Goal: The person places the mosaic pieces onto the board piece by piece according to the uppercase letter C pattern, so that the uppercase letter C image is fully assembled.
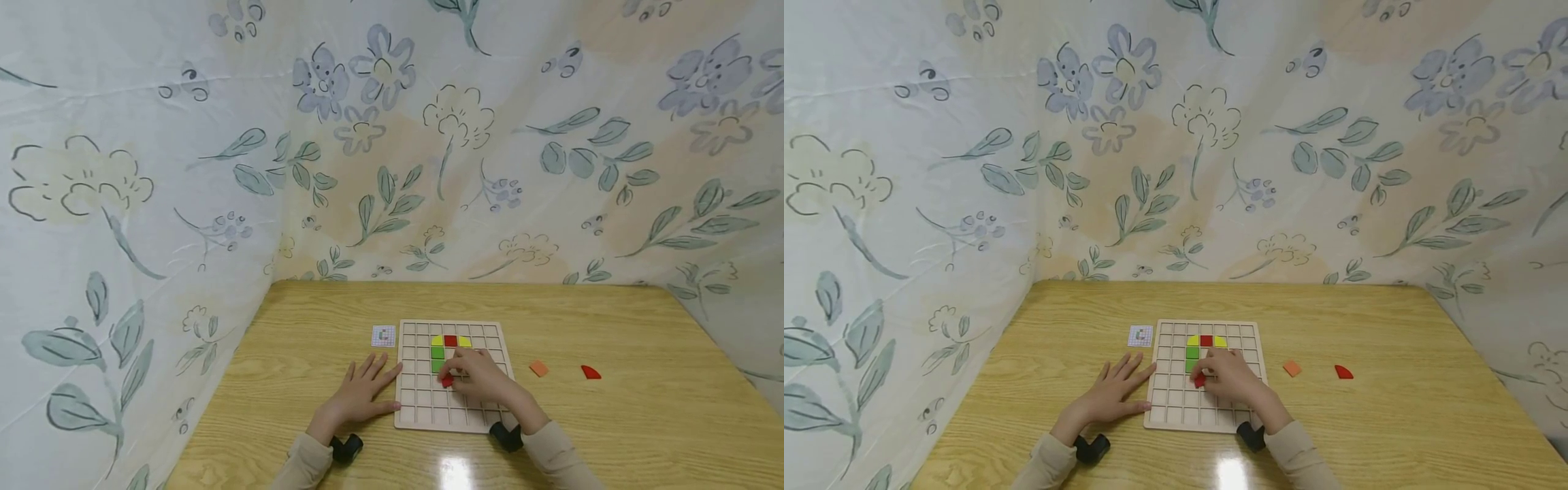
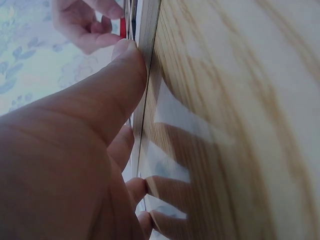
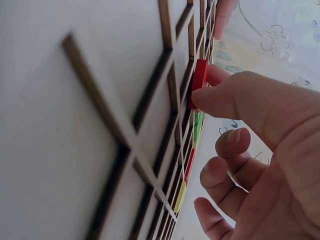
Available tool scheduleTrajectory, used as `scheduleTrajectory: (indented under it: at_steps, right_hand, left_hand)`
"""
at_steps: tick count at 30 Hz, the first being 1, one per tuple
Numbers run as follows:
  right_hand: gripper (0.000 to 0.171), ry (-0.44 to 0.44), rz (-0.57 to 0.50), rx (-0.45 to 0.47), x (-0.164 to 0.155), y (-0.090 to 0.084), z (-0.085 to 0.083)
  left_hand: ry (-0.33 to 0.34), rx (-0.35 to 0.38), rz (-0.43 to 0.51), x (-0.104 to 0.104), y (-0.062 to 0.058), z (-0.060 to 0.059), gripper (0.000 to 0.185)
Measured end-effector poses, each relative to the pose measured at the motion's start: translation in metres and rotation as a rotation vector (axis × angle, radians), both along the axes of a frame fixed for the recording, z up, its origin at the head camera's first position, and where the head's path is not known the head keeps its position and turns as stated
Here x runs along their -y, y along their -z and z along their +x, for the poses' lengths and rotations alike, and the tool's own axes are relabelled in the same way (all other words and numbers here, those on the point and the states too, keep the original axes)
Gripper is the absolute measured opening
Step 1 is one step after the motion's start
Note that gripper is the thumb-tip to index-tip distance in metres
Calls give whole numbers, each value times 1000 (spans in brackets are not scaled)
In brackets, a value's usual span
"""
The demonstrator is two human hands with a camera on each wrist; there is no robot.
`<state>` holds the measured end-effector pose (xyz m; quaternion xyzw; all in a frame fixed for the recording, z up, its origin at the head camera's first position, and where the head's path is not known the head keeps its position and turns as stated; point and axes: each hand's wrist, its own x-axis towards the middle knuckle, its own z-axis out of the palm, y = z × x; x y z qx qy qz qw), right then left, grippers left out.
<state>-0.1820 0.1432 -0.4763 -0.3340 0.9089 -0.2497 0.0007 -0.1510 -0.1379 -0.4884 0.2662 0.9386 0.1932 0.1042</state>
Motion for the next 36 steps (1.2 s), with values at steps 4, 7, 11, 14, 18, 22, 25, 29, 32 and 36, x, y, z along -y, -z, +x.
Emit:
scheduleTrajectory:
  at_steps: [4,7,11,14,18,22,25,29,32,36]
  right_hand:
    - [18,11,-18,39,-4,2,-1]
    - [18,45,-30,55,-8,4,-2]
    - [18,100,-34,52,-13,7,-4]
    - [17,128,-27,47,-15,7,-5]
    - [16,145,-13,62,-14,6,-5]
    - [13,144,-17,72,-12,4,-3]
    - [12,135,-20,63,-10,3,-1]
    - [11,129,-25,54,-7,3,1]
    - [10,132,-25,56,-6,3,2]
    - [9,137,-16,57,-5,4,3]
  left_hand:
    - [-1,-1,7,0,0,1,71]
    - [-2,-1,8,0,0,1,71]
    - [-2,-3,7,0,1,1,71]
    - [-2,-1,7,1,2,1,71]
    - [-3,5,8,1,3,1,71]
    - [-6,4,3,1,4,1,71]
    - [-8,3,1,0,4,1,71]
    - [-8,5,5,0,5,2,71]
    - [-8,3,2,1,5,2,71]
    - [-6,-4,-1,1,6,2,71]
